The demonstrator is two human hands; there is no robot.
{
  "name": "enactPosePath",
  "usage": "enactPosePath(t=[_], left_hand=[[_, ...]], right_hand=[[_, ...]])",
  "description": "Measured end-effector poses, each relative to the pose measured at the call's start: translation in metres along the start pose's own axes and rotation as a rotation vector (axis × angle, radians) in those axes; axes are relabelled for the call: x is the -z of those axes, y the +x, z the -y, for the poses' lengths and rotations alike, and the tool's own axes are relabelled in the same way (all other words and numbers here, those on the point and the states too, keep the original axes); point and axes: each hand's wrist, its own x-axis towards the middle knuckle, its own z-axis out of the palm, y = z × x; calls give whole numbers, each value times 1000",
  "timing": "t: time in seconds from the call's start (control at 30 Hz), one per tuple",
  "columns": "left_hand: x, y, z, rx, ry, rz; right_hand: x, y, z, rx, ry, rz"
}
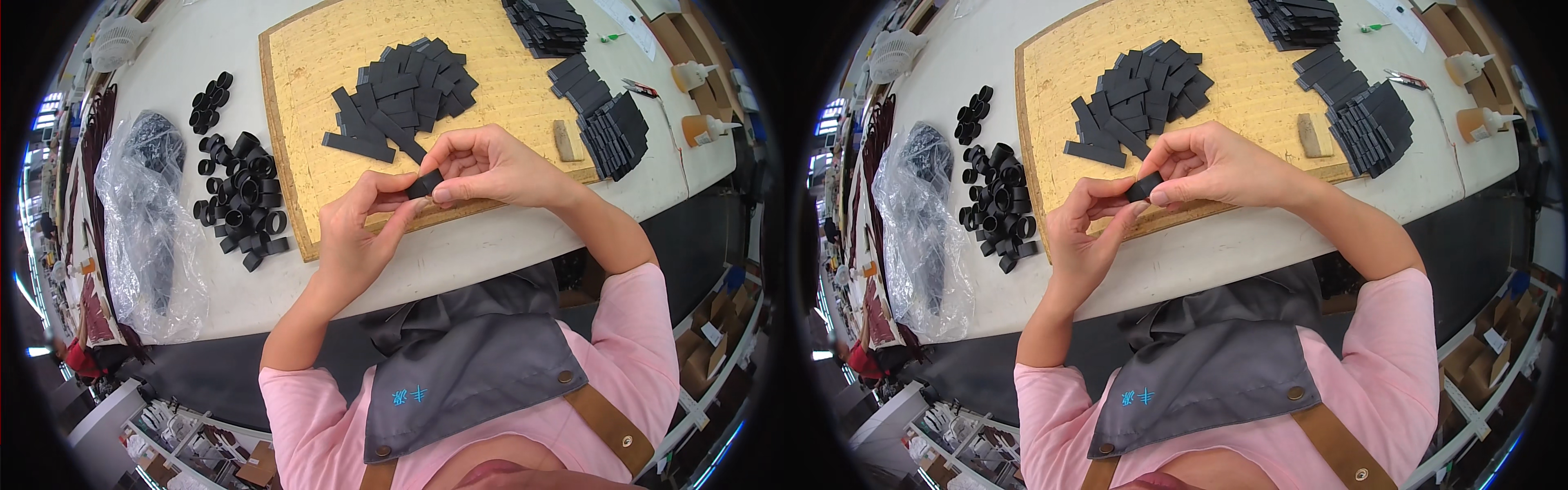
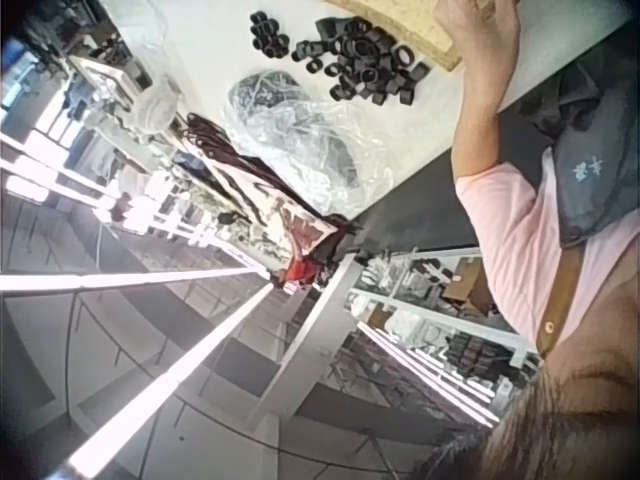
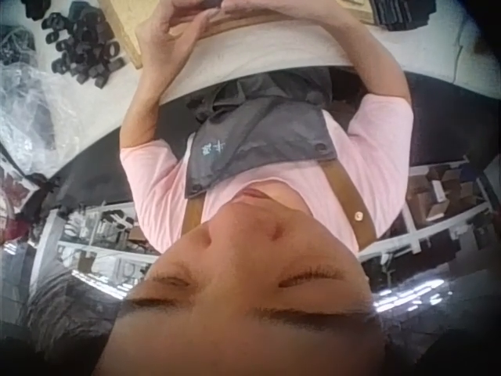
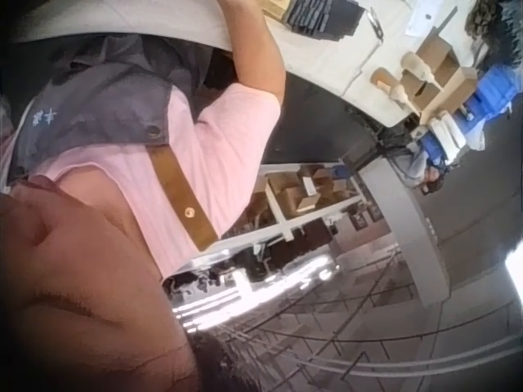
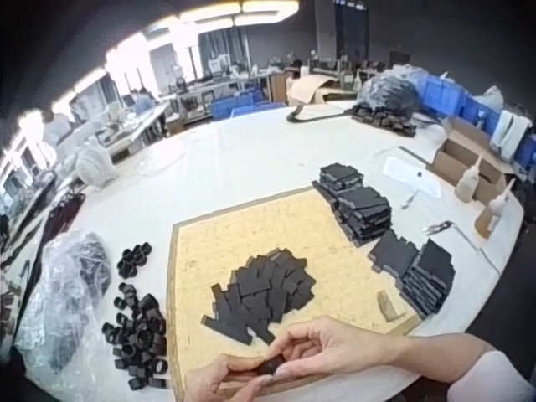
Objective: Assembling small black leather strips into loops by folding and pressing them together.
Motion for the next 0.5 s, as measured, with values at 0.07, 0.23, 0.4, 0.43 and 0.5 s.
enactPosePath(t=[0.07, 0.23, 0.4, 0.43, 0.5], left_hand=[[0, 0, 0, 0, -2, 0], [0, 0, -1, -3, 16, 12], [-1, -1, 1, -36, 42, 23], [-1, -1, 0, -46, 65, 28], [-2, 0, -1, -56, 84, 53]], right_hand=[[0, 0, -1, 8, -6, 1], [-1, -2, 1, 15, -23, -2], [-6, -4, 4, 16, -53, 5], [-5, -4, 3, 12, -133, 22], [-5, -4, 0, 5, -211, 34]])
